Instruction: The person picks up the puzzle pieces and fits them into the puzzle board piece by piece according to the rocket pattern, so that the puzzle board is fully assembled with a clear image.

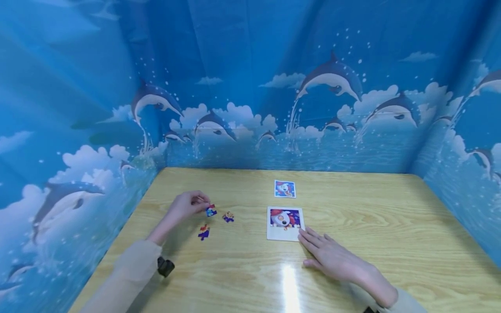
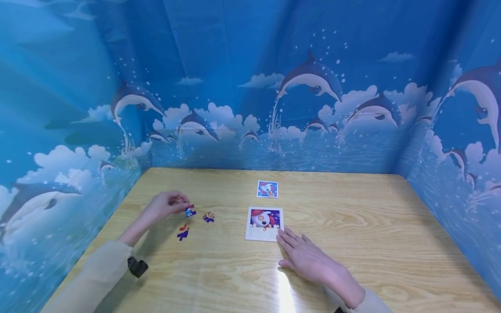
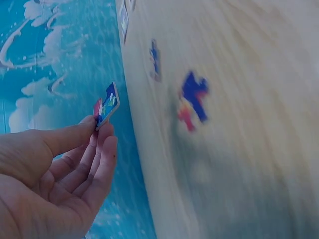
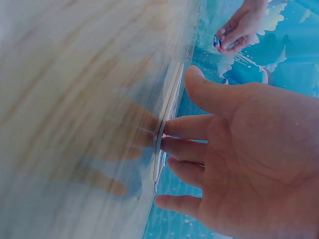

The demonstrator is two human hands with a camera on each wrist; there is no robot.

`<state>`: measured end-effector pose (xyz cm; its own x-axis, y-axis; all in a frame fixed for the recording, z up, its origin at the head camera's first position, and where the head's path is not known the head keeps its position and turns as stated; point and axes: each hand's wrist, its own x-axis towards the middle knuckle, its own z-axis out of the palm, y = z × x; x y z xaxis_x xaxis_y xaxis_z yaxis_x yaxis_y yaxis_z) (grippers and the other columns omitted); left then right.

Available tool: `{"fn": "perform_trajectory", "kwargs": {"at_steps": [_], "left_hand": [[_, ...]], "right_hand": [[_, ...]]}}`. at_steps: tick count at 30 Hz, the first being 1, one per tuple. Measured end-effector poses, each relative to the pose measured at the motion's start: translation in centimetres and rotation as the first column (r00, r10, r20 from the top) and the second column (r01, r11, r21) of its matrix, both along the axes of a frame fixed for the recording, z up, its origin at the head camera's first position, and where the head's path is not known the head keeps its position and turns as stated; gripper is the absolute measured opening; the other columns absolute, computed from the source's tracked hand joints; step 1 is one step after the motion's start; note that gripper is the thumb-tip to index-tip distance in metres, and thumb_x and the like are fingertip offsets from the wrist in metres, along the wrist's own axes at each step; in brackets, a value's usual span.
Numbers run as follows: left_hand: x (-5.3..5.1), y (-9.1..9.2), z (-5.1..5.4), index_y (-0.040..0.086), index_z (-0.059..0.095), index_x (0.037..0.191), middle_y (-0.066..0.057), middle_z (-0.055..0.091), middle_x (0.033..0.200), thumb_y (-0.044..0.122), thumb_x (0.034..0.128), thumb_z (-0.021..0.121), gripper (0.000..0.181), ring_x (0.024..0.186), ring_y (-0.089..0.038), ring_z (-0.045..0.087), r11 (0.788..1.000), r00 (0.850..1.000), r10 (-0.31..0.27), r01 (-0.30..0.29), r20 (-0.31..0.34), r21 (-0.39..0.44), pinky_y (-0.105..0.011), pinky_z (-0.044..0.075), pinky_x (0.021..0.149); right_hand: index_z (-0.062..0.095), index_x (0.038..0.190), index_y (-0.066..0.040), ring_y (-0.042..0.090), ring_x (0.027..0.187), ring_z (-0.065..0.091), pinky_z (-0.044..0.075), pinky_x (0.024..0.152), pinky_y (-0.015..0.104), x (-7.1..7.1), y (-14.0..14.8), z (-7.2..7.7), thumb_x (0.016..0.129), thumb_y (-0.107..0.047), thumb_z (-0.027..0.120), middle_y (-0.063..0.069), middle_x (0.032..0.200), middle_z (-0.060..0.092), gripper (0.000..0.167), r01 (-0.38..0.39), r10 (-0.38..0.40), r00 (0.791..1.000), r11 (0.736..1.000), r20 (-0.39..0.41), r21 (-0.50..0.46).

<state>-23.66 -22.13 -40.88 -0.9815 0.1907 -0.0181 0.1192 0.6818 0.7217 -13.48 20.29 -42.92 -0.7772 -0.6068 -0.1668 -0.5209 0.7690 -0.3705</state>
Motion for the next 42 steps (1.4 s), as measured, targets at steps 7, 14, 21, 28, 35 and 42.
{"fn": "perform_trajectory", "kwargs": {"at_steps": [7,14,21,28,35,42], "left_hand": [[-1.5,2.9,0.1,0.005,0.071,0.104,-0.007,0.073,0.094,0.013,0.0953,0.071,0.011,0.086,-0.027,0.070,0.999,0.999,-0.043,0.043,-0.009,0.026,-0.043,0.061,0.078],[-2.2,6.4,0.3,0.009,0.072,0.102,-0.004,0.073,0.093,0.016,0.0945,0.073,0.010,0.086,-0.021,0.070,0.996,0.997,-0.071,0.070,0.024,0.061,-0.042,0.060,0.079],[-2.6,10.0,-0.3,0.011,0.072,0.100,-0.002,0.072,0.089,0.015,0.0945,0.073,0.007,0.086,-0.024,0.070,0.990,0.993,-0.104,0.098,0.055,0.102,-0.041,0.061,0.078],[-2.2,12.8,-1.6,0.010,0.073,0.097,0.000,0.071,0.087,0.013,0.0933,0.074,0.005,0.078,-0.011,0.066,0.982,0.985,-0.171,0.168,0.026,0.084,-0.026,0.057,0.069],[-1.7,14.9,-3.1,0.012,0.073,0.096,0.002,0.070,0.086,0.015,0.0909,0.076,0.006,0.077,-0.008,0.064,0.972,0.973,-0.231,0.230,0.024,0.048,-0.022,0.055,0.070],[-1.0,16.4,-3.8,0.013,0.073,0.093,0.004,0.068,0.081,0.015,0.0899,0.077,0.006,0.071,-0.010,0.062,0.965,0.965,-0.257,0.252,0.061,0.074,-0.021,0.051,0.060]], "right_hand": [[0.035,0.154,0.000,0.041,0.151,0.021,0.021,0.117,0.067,-0.1,-0.1,-0.1,0.105,-0.042,0.051,0.018,0.164,0.025,0.067,0.010,-0.010,1.000,1.000,0.003,0.007],[0.035,0.154,0.001,0.042,0.151,0.021,0.022,0.116,0.068,0.0,-0.2,0.1,0.105,-0.043,0.051,0.019,0.164,0.026,0.068,0.003,-0.003,1.000,1.000,0.004,0.000],[0.035,0.154,0.000,0.041,0.151,0.022,0.023,0.116,0.067,0.1,-0.3,0.1,0.105,-0.043,0.051,0.019,0.164,0.026,0.068,-0.001,0.001,1.000,1.000,0.003,0.005],[0.035,0.155,0.000,0.041,0.151,0.021,0.023,0.117,0.067,0.0,-0.2,-0.1,0.105,-0.043,0.050,0.018,0.165,0.025,0.068,0.000,0.000,1.000,1.000,-0.005,0.012],[0.035,0.155,0.000,0.041,0.151,0.021,0.023,0.116,0.067,-0.1,-0.1,-0.1,0.105,-0.043,0.050,0.018,0.164,0.025,0.067,0.001,0.000,1.000,1.000,-0.008,0.016],[0.035,0.154,0.001,0.041,0.151,0.022,0.024,0.115,0.068,-0.1,0.0,0.0,0.105,-0.044,0.050,0.020,0.164,0.026,0.068,0.004,-0.004,1.000,1.000,-0.009,0.015]]}}
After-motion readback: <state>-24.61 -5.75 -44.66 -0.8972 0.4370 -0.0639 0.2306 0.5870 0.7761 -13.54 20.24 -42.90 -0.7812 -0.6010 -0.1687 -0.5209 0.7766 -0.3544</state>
